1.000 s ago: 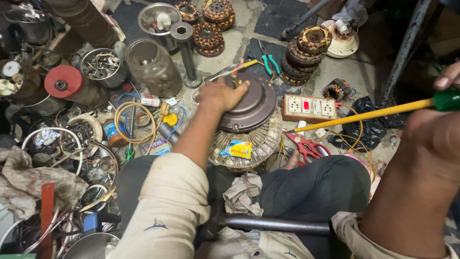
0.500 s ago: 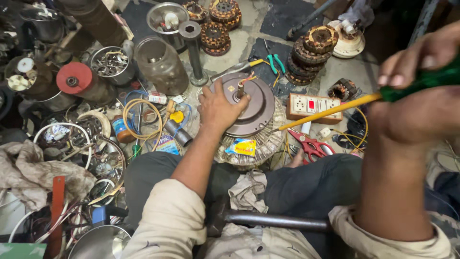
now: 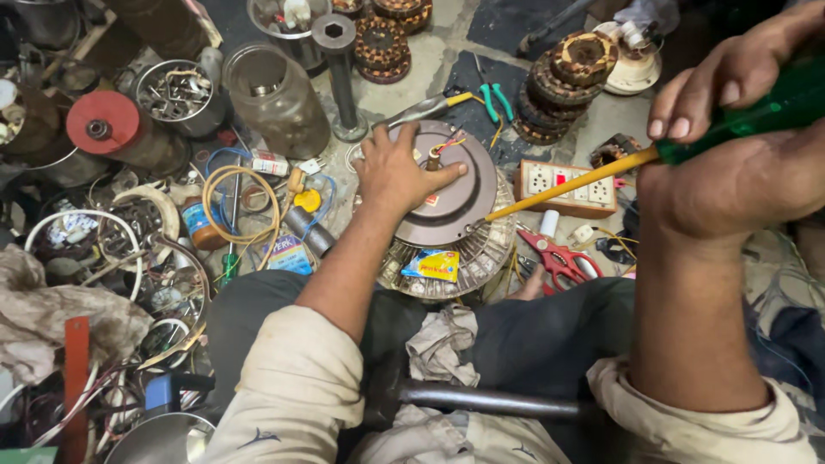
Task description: The person disassembles a ceiling fan motor casing using a screwdriver to remove screws and a hammer with a metal rod to separate the metal components.
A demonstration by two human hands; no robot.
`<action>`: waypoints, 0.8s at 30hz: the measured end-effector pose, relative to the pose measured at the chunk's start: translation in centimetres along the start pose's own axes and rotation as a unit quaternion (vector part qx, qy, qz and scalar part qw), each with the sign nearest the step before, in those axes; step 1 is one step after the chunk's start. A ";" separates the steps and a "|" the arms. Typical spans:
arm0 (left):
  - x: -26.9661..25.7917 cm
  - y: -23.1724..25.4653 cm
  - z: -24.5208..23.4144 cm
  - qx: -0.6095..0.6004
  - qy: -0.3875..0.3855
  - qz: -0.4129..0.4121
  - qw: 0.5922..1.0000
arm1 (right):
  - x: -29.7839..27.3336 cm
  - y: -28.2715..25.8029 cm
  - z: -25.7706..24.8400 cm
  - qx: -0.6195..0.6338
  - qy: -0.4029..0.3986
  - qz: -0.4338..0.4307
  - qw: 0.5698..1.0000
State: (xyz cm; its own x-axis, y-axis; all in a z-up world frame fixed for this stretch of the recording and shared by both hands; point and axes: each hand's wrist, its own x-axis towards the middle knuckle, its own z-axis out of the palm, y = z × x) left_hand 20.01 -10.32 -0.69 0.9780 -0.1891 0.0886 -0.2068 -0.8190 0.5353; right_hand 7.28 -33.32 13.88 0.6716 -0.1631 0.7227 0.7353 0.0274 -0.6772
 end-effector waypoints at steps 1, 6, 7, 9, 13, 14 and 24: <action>0.1 0.1 0.1 0.001 0.000 -0.002 1.000 | 0.0 0.1 -0.1 -0.002 -0.003 0.000 1.000; 0.2 0.0 0.2 -0.004 0.003 0.003 1.000 | 0.3 0.7 -0.2 -0.010 -0.020 0.000 1.000; 0.3 0.0 0.2 -0.004 0.005 0.005 1.000 | 0.3 0.8 -0.3 -0.010 -0.022 0.002 1.000; 0.3 0.0 0.3 -0.003 0.005 0.003 1.000 | 0.4 0.9 -0.4 -0.011 -0.029 0.002 1.000; 0.2 0.1 0.1 -0.009 0.001 -0.002 1.000 | 0.7 1.2 -0.4 -0.011 -0.047 0.009 0.999; 0.1 0.1 0.0 -0.012 0.001 -0.001 1.000 | 0.7 1.2 -0.4 -0.008 -0.052 0.010 0.999; 0.2 0.2 -0.3 -0.022 -0.016 -0.011 1.000 | 1.5 1.7 0.0 -0.005 -0.086 0.017 0.996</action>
